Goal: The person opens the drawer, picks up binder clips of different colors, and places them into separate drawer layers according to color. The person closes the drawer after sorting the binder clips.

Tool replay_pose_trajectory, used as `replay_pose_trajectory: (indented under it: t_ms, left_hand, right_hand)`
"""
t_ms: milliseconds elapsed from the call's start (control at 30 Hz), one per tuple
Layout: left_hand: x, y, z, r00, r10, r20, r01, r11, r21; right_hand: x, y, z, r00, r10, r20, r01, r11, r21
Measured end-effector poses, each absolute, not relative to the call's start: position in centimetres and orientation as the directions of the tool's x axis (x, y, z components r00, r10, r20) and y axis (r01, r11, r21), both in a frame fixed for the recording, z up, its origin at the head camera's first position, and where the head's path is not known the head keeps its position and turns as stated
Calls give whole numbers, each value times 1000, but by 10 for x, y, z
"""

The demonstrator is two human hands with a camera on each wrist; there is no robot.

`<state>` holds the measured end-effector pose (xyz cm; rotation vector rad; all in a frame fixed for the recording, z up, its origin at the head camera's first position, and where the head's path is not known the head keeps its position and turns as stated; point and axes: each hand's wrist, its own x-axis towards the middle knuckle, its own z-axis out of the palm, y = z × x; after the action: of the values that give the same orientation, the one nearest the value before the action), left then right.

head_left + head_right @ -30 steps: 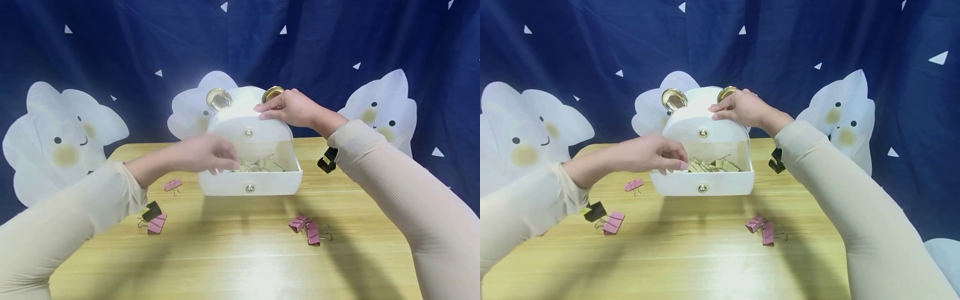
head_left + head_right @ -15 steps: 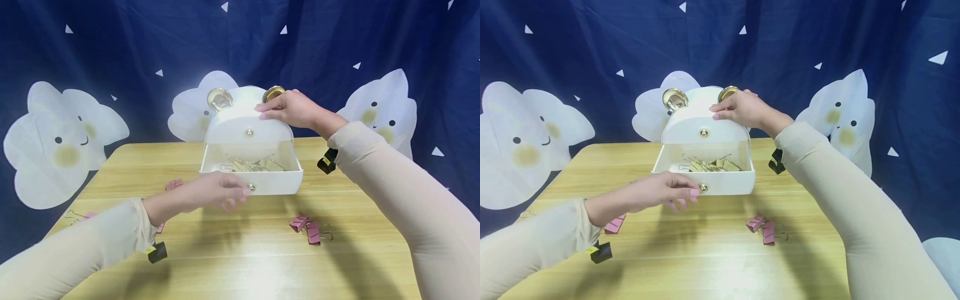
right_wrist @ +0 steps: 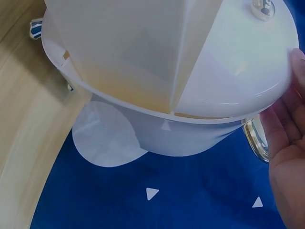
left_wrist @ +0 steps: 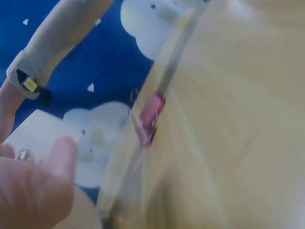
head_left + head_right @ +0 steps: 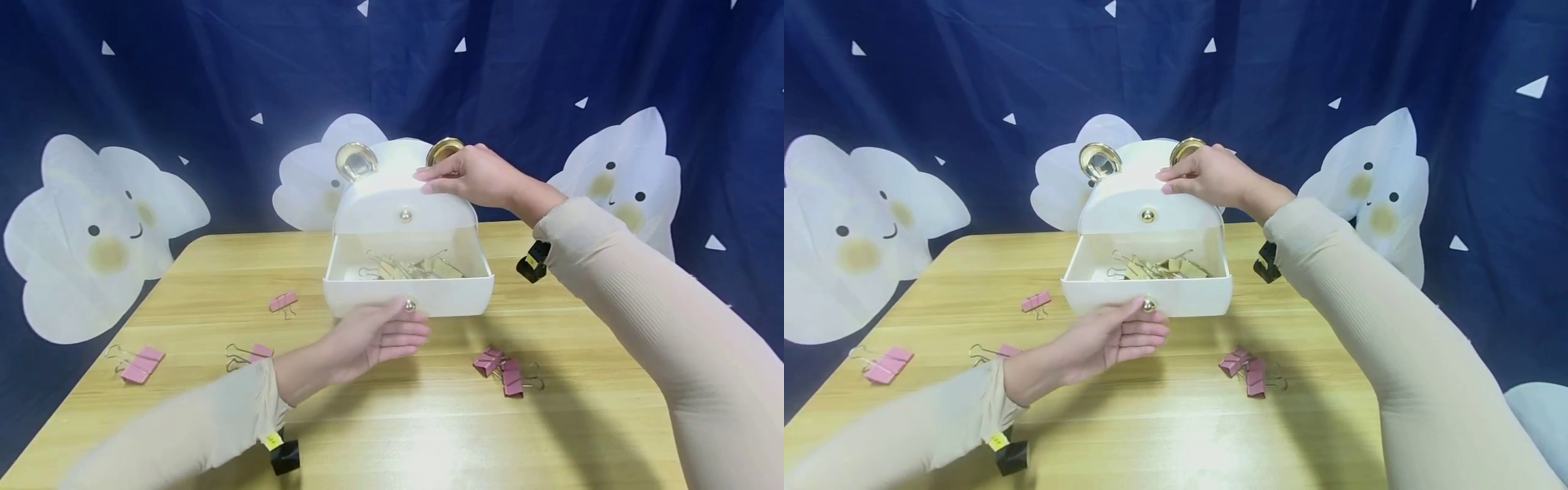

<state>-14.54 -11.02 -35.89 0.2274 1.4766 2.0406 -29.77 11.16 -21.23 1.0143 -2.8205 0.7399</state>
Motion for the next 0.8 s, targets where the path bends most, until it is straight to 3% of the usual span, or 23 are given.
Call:
replay_pose_trajectory:
  t_ms: [267,800]
  left_hand:
    - [-135,-96,-364,-858,485,-167,-389,-405,827]
    - [-152,-86,-364,-894,423,-145,-353,-467,811]
  right_hand:
    - [-296,112,-212,-786,-580,214,-611,674,-415]
    - [-295,112,-212,-779,-584,226,-622,674,-399]
